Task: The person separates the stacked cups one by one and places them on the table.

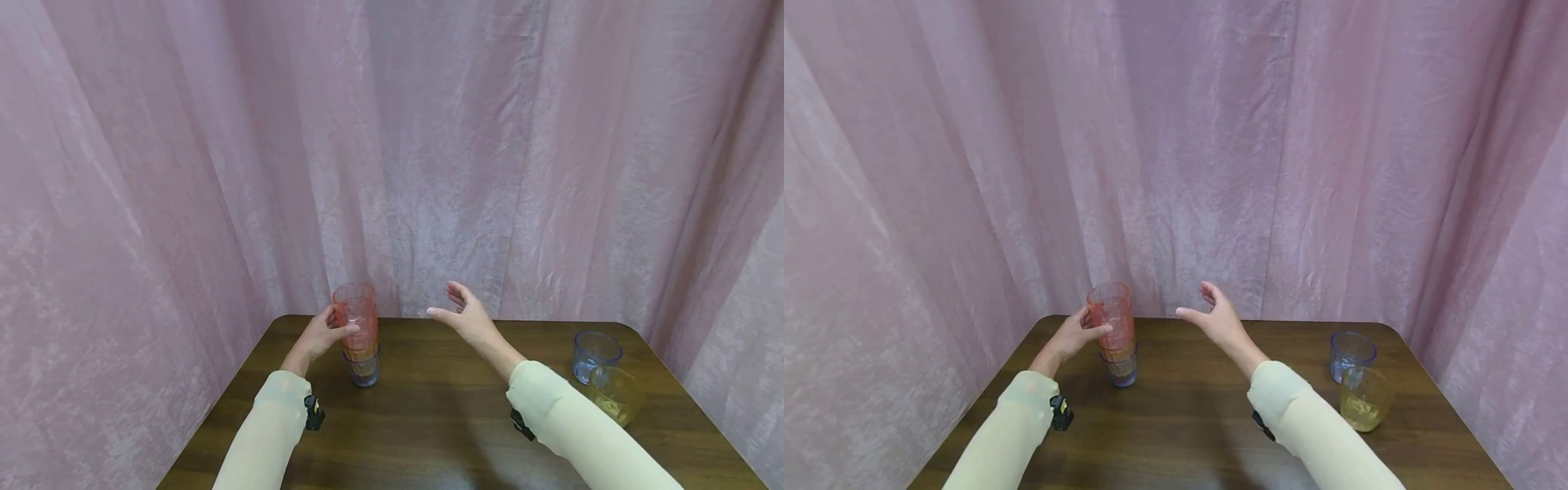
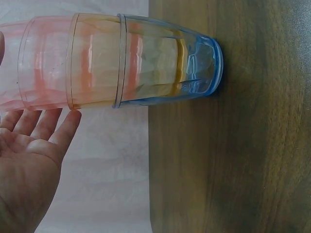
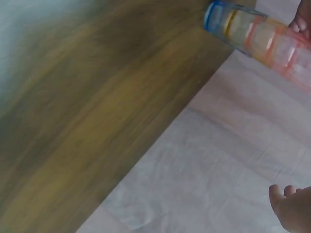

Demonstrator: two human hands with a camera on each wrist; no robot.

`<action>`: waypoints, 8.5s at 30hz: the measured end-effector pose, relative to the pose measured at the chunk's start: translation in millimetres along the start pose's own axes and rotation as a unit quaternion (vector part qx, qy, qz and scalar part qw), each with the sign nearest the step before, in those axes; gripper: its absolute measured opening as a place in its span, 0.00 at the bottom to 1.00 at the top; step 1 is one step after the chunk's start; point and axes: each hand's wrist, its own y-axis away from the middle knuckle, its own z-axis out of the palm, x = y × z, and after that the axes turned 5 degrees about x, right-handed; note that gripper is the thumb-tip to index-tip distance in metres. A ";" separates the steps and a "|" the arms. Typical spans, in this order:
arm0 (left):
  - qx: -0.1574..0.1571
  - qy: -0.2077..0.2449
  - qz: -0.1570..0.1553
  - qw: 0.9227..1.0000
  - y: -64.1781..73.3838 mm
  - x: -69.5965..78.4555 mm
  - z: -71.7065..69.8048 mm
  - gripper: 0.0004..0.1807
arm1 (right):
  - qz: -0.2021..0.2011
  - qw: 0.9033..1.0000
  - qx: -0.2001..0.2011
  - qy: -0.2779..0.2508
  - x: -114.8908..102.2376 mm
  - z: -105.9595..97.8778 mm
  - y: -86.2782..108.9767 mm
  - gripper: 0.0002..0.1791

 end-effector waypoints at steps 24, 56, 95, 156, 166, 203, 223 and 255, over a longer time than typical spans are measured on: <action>-0.019 0.004 0.007 1.000 3.5 5.9 -3.0 0.43 | 0.016 0.999 -0.029 0.023 -18.5 101.2 -39.7 0.51; -0.013 -0.002 0.005 1.000 -3.2 -1.6 -0.9 0.37 | 0.014 0.994 -0.034 0.104 -23.7 141.6 -63.9 0.53; -0.020 0.012 0.013 1.000 -0.8 -6.4 -3.3 0.47 | -0.034 0.998 0.051 0.007 -47.2 139.9 -64.9 0.49; -0.040 0.045 0.009 0.998 -7.8 -0.6 -7.9 0.44 | -0.004 0.994 0.105 0.005 -28.6 2.3 -37.6 0.52; -0.036 0.033 0.011 0.999 -11.5 -7.6 -12.5 0.43 | 0.001 0.994 0.109 0.014 -18.7 -15.6 -24.6 0.51; -0.027 0.035 0.007 0.999 -13.7 -13.6 -18.9 0.47 | 0.023 0.995 0.080 0.061 -4.9 -92.7 45.5 0.53; -0.022 0.014 -0.004 1.000 -10.8 -13.4 -19.9 0.49 | 0.045 0.984 0.110 0.134 17.2 -132.2 99.7 0.49; -0.023 0.001 -0.010 1.000 -7.0 -22.6 -13.5 0.42 | 0.082 0.982 0.092 0.141 74.2 -179.4 176.2 0.44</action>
